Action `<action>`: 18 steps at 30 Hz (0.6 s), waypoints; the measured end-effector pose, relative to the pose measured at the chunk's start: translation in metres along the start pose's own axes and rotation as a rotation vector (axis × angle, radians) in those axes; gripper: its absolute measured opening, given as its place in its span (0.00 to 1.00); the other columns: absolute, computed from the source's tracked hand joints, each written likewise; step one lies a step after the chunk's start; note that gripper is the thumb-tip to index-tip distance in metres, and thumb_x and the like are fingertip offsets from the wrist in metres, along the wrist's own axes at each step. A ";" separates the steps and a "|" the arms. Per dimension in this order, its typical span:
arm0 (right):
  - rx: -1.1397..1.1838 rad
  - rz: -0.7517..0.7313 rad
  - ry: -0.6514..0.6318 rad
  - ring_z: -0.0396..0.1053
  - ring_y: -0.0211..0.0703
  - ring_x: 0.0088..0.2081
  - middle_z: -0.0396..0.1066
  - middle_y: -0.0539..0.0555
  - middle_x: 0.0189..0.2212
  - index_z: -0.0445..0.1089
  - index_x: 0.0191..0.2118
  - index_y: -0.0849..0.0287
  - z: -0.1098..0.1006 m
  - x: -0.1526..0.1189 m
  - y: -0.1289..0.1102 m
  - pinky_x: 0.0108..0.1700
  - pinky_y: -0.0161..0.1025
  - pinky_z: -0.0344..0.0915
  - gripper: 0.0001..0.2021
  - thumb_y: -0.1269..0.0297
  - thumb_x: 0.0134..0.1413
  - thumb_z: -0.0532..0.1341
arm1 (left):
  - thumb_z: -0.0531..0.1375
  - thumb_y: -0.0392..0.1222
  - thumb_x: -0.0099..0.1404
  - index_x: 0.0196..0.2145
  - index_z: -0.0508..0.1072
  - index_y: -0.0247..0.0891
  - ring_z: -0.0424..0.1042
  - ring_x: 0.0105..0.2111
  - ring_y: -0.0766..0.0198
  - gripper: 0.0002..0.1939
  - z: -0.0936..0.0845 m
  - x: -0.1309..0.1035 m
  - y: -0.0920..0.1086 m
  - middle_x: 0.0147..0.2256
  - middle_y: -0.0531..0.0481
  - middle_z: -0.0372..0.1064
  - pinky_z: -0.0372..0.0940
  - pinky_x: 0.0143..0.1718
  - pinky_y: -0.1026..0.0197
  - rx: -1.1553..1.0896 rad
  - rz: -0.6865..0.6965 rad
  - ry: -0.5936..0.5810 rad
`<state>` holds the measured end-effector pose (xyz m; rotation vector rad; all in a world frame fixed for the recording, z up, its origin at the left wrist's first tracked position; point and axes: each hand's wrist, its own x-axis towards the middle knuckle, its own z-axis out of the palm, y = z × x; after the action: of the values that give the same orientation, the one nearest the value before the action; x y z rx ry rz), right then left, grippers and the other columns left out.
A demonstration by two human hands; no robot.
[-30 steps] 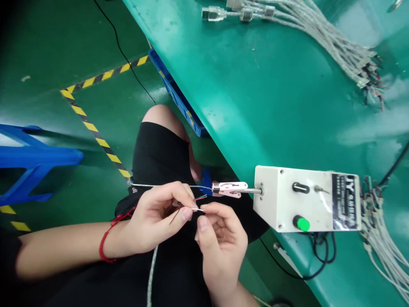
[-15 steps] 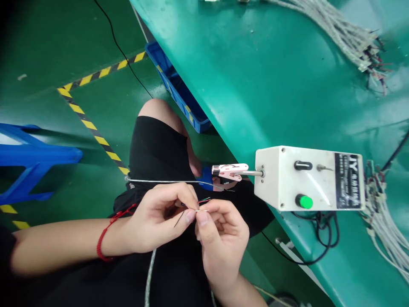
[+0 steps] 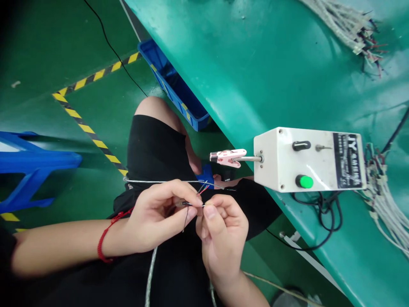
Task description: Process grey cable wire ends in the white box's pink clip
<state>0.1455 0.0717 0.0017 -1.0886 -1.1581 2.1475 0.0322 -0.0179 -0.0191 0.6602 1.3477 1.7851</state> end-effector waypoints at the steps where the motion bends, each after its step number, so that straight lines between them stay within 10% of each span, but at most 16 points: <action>1: 0.019 0.019 -0.007 0.51 0.28 0.15 0.59 0.41 0.14 0.74 0.36 0.56 0.000 0.000 0.001 0.19 0.25 0.55 0.04 0.64 0.63 0.66 | 0.64 0.33 0.68 0.42 0.77 0.34 0.69 0.23 0.69 0.04 -0.001 0.000 0.000 0.32 0.45 0.75 0.59 0.20 0.67 -0.007 0.019 -0.013; 10: 0.142 0.199 -0.041 0.50 0.27 0.16 0.61 0.42 0.16 0.75 0.35 0.56 0.001 0.002 0.002 0.18 0.25 0.53 0.05 0.63 0.61 0.68 | 0.63 0.34 0.68 0.41 0.79 0.35 0.77 0.26 0.64 0.05 -0.010 0.007 0.006 0.32 0.44 0.80 0.72 0.27 0.65 0.090 0.294 -0.172; 18: 0.112 0.182 -0.028 0.47 0.26 0.16 0.58 0.42 0.15 0.72 0.31 0.58 0.001 0.001 0.003 0.18 0.24 0.51 0.09 0.64 0.64 0.65 | 0.64 0.30 0.68 0.41 0.80 0.32 0.75 0.25 0.67 0.05 -0.012 0.003 0.006 0.33 0.43 0.80 0.65 0.22 0.68 0.120 0.261 -0.039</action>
<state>0.1442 0.0710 -0.0008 -1.1569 -0.9703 2.3422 0.0196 -0.0223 -0.0170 0.9689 1.4018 1.8936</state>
